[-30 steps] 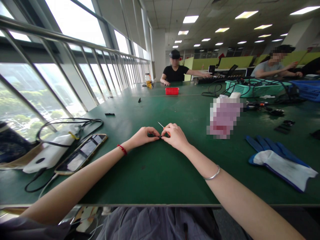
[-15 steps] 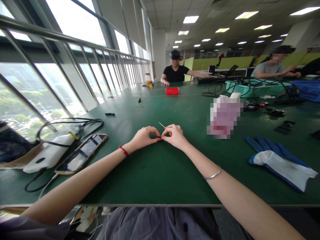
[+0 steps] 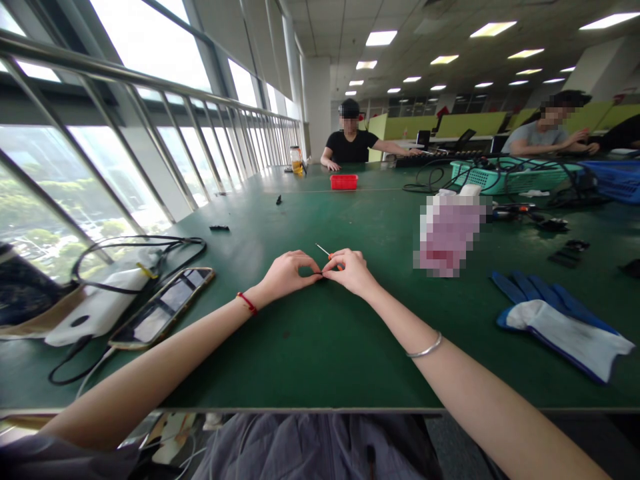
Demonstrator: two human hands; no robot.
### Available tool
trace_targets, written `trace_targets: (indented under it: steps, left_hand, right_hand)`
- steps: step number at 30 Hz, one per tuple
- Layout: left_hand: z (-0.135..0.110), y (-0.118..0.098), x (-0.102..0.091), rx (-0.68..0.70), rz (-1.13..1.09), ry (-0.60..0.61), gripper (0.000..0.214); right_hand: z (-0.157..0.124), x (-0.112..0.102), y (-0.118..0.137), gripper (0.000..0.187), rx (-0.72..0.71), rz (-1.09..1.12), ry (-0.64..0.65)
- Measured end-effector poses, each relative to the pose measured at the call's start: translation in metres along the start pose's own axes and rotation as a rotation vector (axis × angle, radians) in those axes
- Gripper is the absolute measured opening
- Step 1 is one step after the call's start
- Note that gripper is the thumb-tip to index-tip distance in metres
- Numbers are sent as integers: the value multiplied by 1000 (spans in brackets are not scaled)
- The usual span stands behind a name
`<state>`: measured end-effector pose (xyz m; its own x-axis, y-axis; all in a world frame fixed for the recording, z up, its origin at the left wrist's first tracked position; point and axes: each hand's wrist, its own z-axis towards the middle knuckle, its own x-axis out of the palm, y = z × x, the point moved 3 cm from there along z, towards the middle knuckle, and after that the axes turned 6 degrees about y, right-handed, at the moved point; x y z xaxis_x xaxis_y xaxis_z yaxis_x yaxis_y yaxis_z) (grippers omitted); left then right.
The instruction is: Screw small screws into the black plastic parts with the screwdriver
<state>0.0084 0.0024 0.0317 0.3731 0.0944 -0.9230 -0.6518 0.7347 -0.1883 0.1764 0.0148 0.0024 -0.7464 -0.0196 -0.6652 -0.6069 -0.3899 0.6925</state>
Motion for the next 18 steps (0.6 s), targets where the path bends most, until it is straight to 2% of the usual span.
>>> trace_targets:
  steps: [6,11,18]
  left_hand:
    - [0,-3,-5,32,43,-16,14]
    - [-1,-9,-11,66,139,-66,17]
    - [-2,-16,-12,135,204,-93,16]
  right_hand:
    - [-1,-7,5,6,1,128,-7]
    - [-3,-12,6,13,60,267,-18]
    - [-4,-9,10,18,99,395,47]
